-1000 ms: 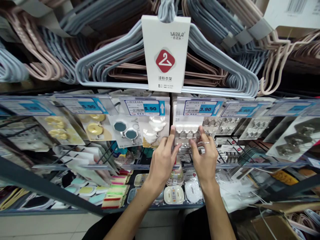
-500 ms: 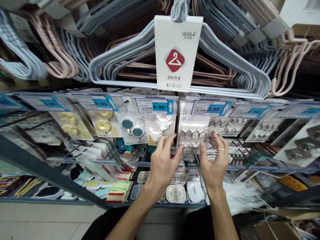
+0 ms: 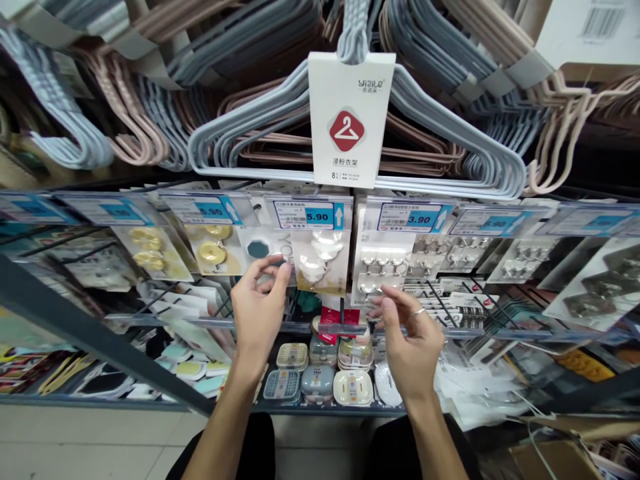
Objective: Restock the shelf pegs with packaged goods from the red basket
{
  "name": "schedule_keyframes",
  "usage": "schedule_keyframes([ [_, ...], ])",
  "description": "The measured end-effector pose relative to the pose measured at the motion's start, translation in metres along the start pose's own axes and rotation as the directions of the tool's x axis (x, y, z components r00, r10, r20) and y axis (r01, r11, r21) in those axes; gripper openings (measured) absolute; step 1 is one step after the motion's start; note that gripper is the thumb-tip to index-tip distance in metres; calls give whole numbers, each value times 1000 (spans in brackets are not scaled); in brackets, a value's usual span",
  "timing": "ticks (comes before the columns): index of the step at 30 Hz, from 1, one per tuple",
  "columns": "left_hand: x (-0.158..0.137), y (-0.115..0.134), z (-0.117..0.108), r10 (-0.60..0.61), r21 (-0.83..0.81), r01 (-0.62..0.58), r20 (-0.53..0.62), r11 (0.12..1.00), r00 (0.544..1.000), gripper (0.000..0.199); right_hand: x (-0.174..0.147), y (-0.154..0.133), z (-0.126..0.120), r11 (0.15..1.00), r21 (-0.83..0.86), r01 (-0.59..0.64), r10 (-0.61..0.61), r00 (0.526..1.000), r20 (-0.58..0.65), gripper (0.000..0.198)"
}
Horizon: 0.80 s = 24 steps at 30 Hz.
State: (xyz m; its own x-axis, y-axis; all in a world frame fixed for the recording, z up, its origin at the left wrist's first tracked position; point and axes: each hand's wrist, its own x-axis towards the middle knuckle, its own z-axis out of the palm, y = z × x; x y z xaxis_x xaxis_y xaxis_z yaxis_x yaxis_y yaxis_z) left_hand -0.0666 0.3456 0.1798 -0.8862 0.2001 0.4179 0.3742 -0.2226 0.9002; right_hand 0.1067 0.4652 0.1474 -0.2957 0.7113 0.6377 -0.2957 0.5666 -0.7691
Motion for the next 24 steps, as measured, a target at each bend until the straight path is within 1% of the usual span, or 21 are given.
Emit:
schedule_keyframes([
  [1, -3, 3, -1, -14, -50, 16, 33, 999, 999, 41, 0, -5, 3, 999, 46, -19, 19, 1000, -2, 23],
  [3, -13, 12, 2, -45, -155, 72, 167, 985, 985, 38, 8, -17, 6, 982, 176, -70, 75, 997, -26, 26],
  [4, -19, 16, 6, -57, -200, 110, 252, 973, 966, 37, 16, -23, 6, 965, 244, -94, 108, 993, -45, 28],
  [6, -32, 25, 19, -81, -257, 200, 411, 946, 908, 37, 36, -33, 4, 930, 347, -120, 161, 983, -91, 35],
  [8, -40, 33, 38, -100, -288, 275, 500, 918, 860, 41, 56, -39, 3, 911, 395, -119, 185, 974, -132, 40],
  [9, -41, 37, 49, -104, -306, 301, 524, 903, 846, 45, 64, -40, 3, 907, 405, -117, 191, 970, -148, 42],
  [11, -39, 45, 71, -97, -366, 335, 536, 868, 838, 53, 75, -38, 7, 901, 421, -108, 200, 963, -183, 43],
  [13, -34, 53, 90, -78, -441, 342, 515, 830, 854, 55, 81, -34, 12, 890, 446, -98, 206, 958, -201, 42],
  [15, -28, 59, 103, -70, -493, 324, 466, 807, 882, 51, 83, -29, 17, 878, 471, -83, 196, 961, -197, 41],
  [17, -27, 60, 107, -70, -505, 298, 421, 810, 905, 44, 85, -25, 18, 871, 487, -56, 170, 966, -193, 38],
  [19, -29, 55, 102, -71, -482, 283, 413, 829, 908, 40, 85, -26, 16, 870, 493, -28, 145, 969, -200, 36],
  [21, -33, 44, 89, -67, -431, 264, 420, 863, 905, 38, 81, -29, 12, 876, 481, -33, 139, 973, -186, 33],
  [22, -34, 36, 80, -60, -396, 231, 399, 889, 915, 37, 78, -32, 9, 884, 465, -53, 143, 977, -161, 32],
  [23, -33, 27, 69, -45, -349, 176, 351, 920, 935, 36, 73, -35, 8, 895, 438, -82, 149, 981, -121, 31],
  [24, -30, 19, 58, -12, -288, 95, 276, 953, 961, 34, 68, -37, 8, 909, 402, -113, 153, 986, -69, 30],
])
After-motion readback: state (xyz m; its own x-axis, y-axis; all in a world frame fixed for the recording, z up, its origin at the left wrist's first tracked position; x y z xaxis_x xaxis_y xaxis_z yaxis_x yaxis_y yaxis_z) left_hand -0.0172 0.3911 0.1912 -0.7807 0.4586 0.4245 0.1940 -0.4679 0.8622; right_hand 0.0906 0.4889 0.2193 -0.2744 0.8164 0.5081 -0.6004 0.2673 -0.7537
